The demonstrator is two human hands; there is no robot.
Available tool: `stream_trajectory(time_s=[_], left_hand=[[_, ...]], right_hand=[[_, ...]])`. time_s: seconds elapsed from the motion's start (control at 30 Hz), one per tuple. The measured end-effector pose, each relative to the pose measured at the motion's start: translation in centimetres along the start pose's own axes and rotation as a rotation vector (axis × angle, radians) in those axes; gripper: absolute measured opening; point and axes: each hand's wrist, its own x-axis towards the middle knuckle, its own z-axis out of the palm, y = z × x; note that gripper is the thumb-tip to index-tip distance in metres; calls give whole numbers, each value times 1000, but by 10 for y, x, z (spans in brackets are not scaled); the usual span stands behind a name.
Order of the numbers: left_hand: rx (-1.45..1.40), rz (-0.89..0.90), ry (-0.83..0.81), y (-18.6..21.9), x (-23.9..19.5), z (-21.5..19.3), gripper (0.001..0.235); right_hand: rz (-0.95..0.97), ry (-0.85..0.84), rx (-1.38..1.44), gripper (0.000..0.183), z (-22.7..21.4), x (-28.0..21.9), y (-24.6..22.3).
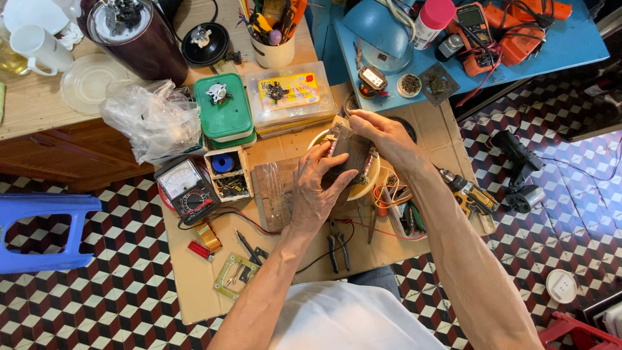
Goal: The person uses a small flashlight to inspect a stack of laminated metal sheets with copper windings, then uses pliers to bend and adjust the edges of the sheets. The person continues to manipulate the stack, aligning and pressing the sheets together.
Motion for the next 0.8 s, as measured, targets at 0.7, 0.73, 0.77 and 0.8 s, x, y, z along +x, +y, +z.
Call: stream_trajectory(time_s=[0.7, 0.73, 0.77, 0.8], left_hand=[[-45, -42, -42, 6, 5, -5, 37], [-38, -49, -46, 6, 6, -7, 38], [-35, -57, -53, 6, 5, -6, 38], [-33, -64, -60, 7, 5, -5, 38]], right_hand=[[72, -238, 8, 51, -10, 20, 14], [28, -257, 20, 50, -9, 20, 15], [32, -242, 16, 49, -9, 19, 15], [36, -228, 13, 48, -10, 18, 16]])
